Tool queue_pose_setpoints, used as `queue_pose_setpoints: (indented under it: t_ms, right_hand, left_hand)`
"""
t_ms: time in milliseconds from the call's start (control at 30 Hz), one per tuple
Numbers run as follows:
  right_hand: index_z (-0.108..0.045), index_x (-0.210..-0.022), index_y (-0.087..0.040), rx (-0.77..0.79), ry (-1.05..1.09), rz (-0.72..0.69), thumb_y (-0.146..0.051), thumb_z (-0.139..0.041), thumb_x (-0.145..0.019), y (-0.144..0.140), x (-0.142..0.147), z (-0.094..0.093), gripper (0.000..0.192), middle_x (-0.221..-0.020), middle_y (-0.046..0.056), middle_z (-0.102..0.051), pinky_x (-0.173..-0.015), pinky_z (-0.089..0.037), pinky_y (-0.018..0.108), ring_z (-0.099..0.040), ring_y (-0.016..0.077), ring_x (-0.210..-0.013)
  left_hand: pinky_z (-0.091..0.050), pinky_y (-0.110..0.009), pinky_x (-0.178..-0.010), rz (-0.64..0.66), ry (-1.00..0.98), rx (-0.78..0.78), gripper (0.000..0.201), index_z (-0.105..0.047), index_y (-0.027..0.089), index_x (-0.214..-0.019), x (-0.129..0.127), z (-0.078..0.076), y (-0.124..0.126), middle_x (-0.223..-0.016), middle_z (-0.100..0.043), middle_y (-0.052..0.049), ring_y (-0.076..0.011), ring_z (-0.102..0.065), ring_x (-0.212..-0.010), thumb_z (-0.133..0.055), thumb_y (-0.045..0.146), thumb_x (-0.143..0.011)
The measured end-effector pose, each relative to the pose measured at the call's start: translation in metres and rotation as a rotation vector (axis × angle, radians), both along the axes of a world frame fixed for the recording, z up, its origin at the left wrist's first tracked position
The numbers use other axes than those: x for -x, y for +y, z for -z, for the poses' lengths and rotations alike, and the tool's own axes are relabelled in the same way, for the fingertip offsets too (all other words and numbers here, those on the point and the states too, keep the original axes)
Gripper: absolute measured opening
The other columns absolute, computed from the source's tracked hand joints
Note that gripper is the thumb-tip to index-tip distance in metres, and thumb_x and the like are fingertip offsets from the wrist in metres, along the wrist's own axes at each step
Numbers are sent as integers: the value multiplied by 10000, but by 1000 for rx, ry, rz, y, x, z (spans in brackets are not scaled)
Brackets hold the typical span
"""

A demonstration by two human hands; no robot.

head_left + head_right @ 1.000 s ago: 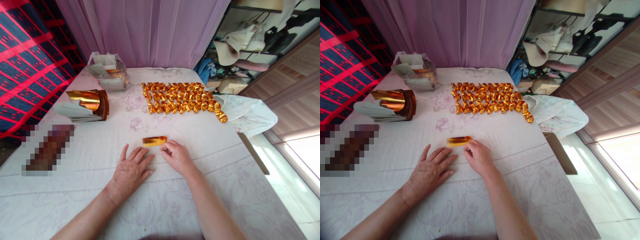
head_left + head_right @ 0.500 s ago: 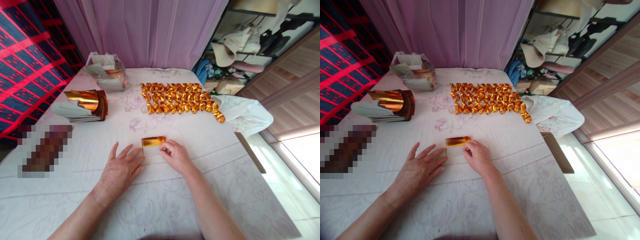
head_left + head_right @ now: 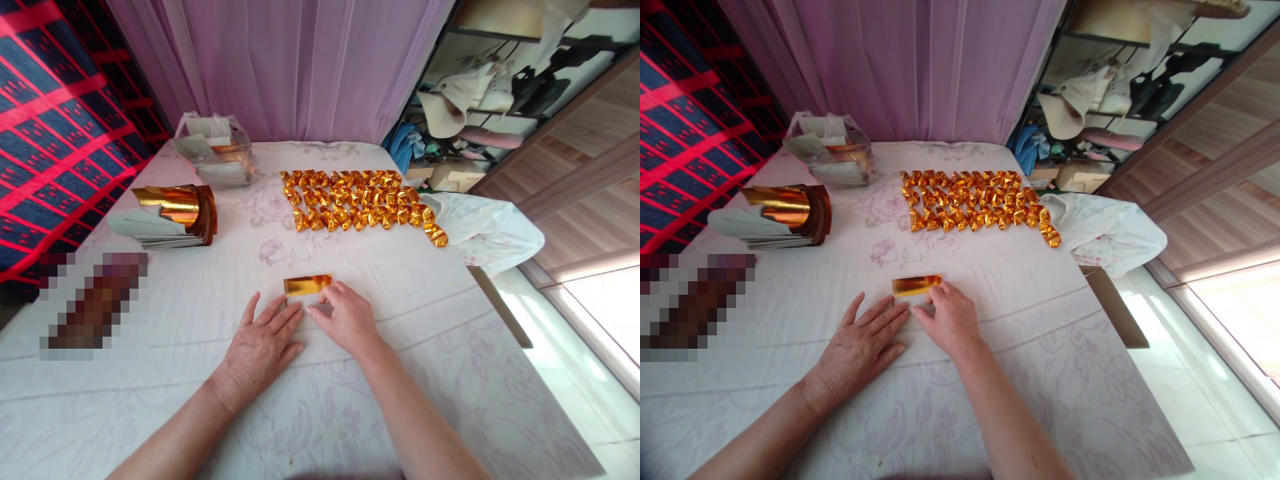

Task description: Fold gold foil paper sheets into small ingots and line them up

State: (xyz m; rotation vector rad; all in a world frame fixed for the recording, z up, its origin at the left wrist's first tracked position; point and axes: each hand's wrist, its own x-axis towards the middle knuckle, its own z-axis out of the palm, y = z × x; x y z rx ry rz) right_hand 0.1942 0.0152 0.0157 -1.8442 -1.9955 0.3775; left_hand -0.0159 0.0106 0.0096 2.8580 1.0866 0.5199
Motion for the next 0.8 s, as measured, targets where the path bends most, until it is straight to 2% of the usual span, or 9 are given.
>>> queue_pose_setpoints:
  t_ms: [133, 367, 533, 600, 733, 800]
  right_hand:
    - [-599, -821, -225, 36, -42, 35, -364, -757, -775, 0, 5, 0, 215, -897, 20, -642, -733, -435, 290, -628, 197, -876]
    - [-596, -774, -220, 130, 49, -7, -216, -739, -783, 4, -8, -7, 144, -877, -11, -634, -738, -403, 256, -607, 143, -826]
    - [-601, -738, -210, 190, 65, 38, -183, -726, -764, 6, -20, -9, 130, -837, -12, -627, -704, -384, 246, -592, 132, -781]
    - [-620, -792, -215, 194, 86, 65, -193, -729, -748, 6, -25, -8, 119, -832, -21, -626, -680, -384, 244, -575, 123, -731]
    - [-620, -1037, -236, 209, 212, 78, -196, -724, -714, 6, -35, -5, 341, -797, -56, -609, -640, -406, 238, -533, 104, -632]
    - [-621, -1059, -240, 210, 273, 51, -212, -712, -712, 7, -38, -5, 360, -794, -60, -609, -632, -418, 239, -524, 99, -615]
  left_hand:
    - [-3, -523, -1213, -8, 4, 28, 421, -594, 246, -1321, 1, 2, 2, -1359, -624, -4, -280, -514, -1309, -433, 461, -997]
    - [-20, -541, -1202, -20, -11, 11, 351, -662, 289, -1225, 9, 0, 8, -1333, -644, 15, -288, -539, -1284, -433, 434, -1002]
    - [-65, -572, -1193, -41, -32, 14, 315, -707, 299, -1141, 11, -2, 10, -1281, -677, 14, -296, -559, -1259, -449, 404, -994]
    - [-95, -589, -1188, -46, -44, 33, 304, -717, 302, -1115, 12, -3, 12, -1263, -687, 1, -291, -565, -1253, -458, 397, -987]
    - [-183, -598, -1169, -79, -70, 74, 276, -720, 274, -1058, 13, -1, 15, -1263, -684, -35, -280, -572, -1242, -478, 376, -974]
    - [-227, -592, -1155, -108, -78, 71, 266, -691, 256, -1103, 14, 1, 16, -1298, -661, -62, -283, -566, -1250, -492, 362, -962]
